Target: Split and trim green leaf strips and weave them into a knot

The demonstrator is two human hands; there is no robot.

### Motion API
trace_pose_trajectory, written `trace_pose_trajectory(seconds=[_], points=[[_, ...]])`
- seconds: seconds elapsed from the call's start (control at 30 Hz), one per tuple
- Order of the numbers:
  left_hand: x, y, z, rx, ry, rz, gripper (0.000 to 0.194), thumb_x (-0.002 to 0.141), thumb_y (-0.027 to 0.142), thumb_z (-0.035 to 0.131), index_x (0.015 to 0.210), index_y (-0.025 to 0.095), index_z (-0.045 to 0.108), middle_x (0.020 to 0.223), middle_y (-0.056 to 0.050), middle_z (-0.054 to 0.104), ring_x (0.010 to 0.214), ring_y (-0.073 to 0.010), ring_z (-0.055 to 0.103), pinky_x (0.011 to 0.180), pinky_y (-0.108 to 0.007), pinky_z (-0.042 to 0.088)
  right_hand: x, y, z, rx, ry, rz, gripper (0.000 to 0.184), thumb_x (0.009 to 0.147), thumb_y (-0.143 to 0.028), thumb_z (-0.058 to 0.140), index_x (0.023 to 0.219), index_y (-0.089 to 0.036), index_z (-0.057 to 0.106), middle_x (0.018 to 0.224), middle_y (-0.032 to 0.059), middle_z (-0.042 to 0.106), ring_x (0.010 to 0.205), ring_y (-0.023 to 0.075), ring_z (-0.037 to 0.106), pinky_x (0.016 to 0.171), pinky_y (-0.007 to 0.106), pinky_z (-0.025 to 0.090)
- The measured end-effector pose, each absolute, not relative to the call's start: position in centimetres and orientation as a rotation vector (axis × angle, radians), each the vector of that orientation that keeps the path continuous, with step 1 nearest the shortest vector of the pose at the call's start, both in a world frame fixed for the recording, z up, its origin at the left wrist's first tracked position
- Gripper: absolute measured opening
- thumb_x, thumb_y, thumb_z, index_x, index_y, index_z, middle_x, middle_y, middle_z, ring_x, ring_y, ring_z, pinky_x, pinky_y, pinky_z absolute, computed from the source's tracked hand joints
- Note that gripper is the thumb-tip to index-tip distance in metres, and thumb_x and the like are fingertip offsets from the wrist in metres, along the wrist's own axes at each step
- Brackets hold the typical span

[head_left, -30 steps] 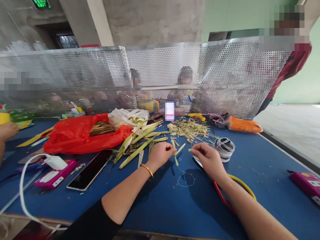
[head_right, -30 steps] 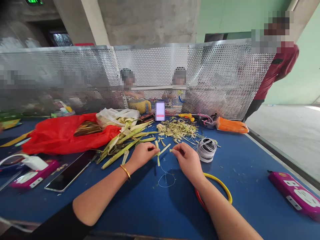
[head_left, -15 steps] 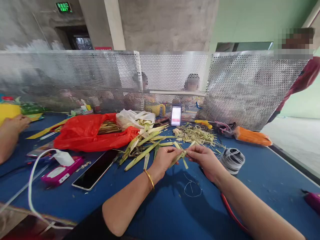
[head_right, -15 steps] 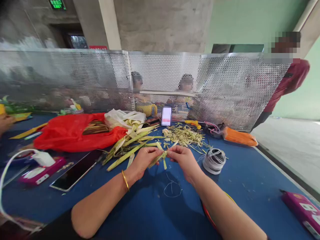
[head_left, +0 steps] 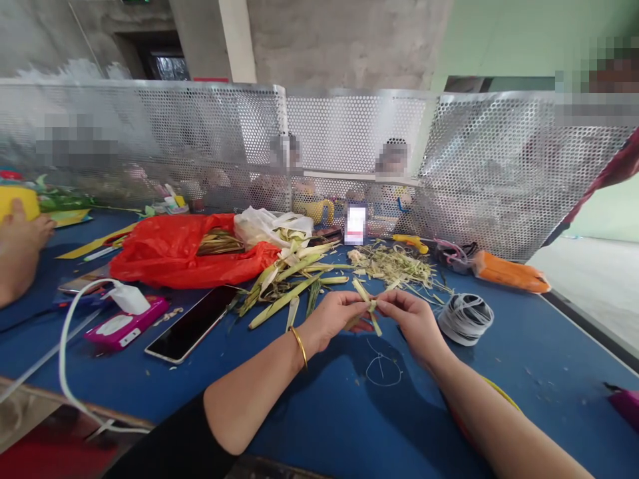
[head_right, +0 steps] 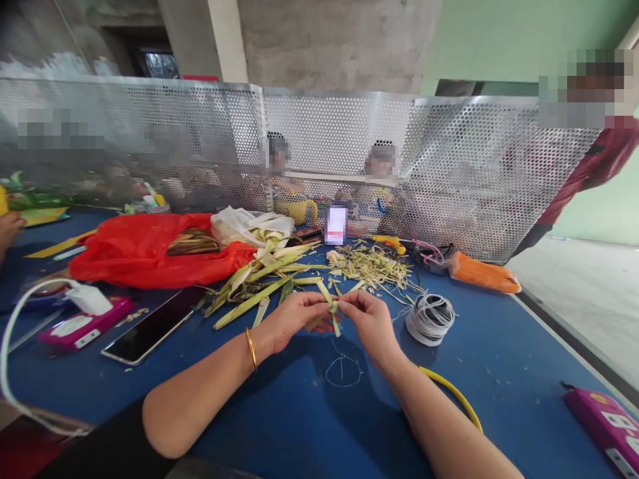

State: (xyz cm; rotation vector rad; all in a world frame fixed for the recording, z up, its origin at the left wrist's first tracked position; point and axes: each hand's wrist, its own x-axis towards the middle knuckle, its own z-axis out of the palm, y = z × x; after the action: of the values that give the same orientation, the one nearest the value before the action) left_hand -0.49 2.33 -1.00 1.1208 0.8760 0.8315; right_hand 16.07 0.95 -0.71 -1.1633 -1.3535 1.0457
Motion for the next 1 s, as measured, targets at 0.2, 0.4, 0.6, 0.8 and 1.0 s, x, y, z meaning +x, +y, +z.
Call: trace_pose_trajectory(seconds=[0.2,0.4,0.6,0.8,1.0], points=[[-0.34,2.27,-0.94,1.048,0.94,0.866,0.013,0.076,0.027,0.07,0.08,0.015,0.071,0.072,-0.004,0.072,0.061,-0.015,0.068,0.059,-0.023,0.048,16.48,0.87,-0.6,-1.188,-1.535,0.583,0.013,0.07,-0.033,0.07,0.067,-0.02,0.069,0.077,0.0029,0.057,0.072,0.0172,0.051,0.063,0.029,0.04],[0.01,2.02,-1.15,1.109,0.936,0.935,0.009,0.079,0.019,0.064,0.076,0.016,0.072,0.071,-0.002,0.071,0.06,-0.0139,0.068,0.06,-0.023,0.049,16.29,0.85,-1.02,-1.214,-1.605,0.746,0.015,0.072,-0.034,0.066,0.069,-0.02,0.067,0.067,0.0004,0.059,0.065,0.016,0.05,0.061,0.028,0.038],[0.04,1.87,-0.99,1.139,0.894,0.92,0.013,0.082,0.018,0.061,0.081,0.017,0.074,0.071,-0.002,0.072,0.063,-0.0141,0.069,0.063,-0.023,0.051,16.2,0.99,-1.25,-1.276,-1.481,0.859,0.017,0.068,-0.036,0.069,0.068,-0.019,0.065,0.061,-0.0014,0.059,0.06,0.0145,0.05,0.059,0.027,0.038],[0.16,1.71,-0.67,1.134,0.902,0.9,0.019,0.083,0.014,0.057,0.086,0.017,0.075,0.073,-0.004,0.073,0.063,-0.0141,0.069,0.065,-0.024,0.052,15.97,0.85,-1.42,-1.291,-1.371,0.91,0.017,0.065,-0.034,0.071,0.066,-0.018,0.065,0.06,-0.0016,0.06,0.059,0.0136,0.049,0.058,0.027,0.037],[0.22,1.59,-0.58,1.114,0.899,0.897,0.013,0.078,0.019,0.063,0.081,0.016,0.075,0.072,-0.005,0.073,0.063,-0.0153,0.069,0.062,-0.024,0.052,15.6,0.72,-1.36,-1.291,-1.292,0.94,0.019,0.061,-0.034,0.074,0.062,-0.018,0.063,0.056,-0.0017,0.06,0.056,0.0132,0.048,0.056,0.027,0.037]])
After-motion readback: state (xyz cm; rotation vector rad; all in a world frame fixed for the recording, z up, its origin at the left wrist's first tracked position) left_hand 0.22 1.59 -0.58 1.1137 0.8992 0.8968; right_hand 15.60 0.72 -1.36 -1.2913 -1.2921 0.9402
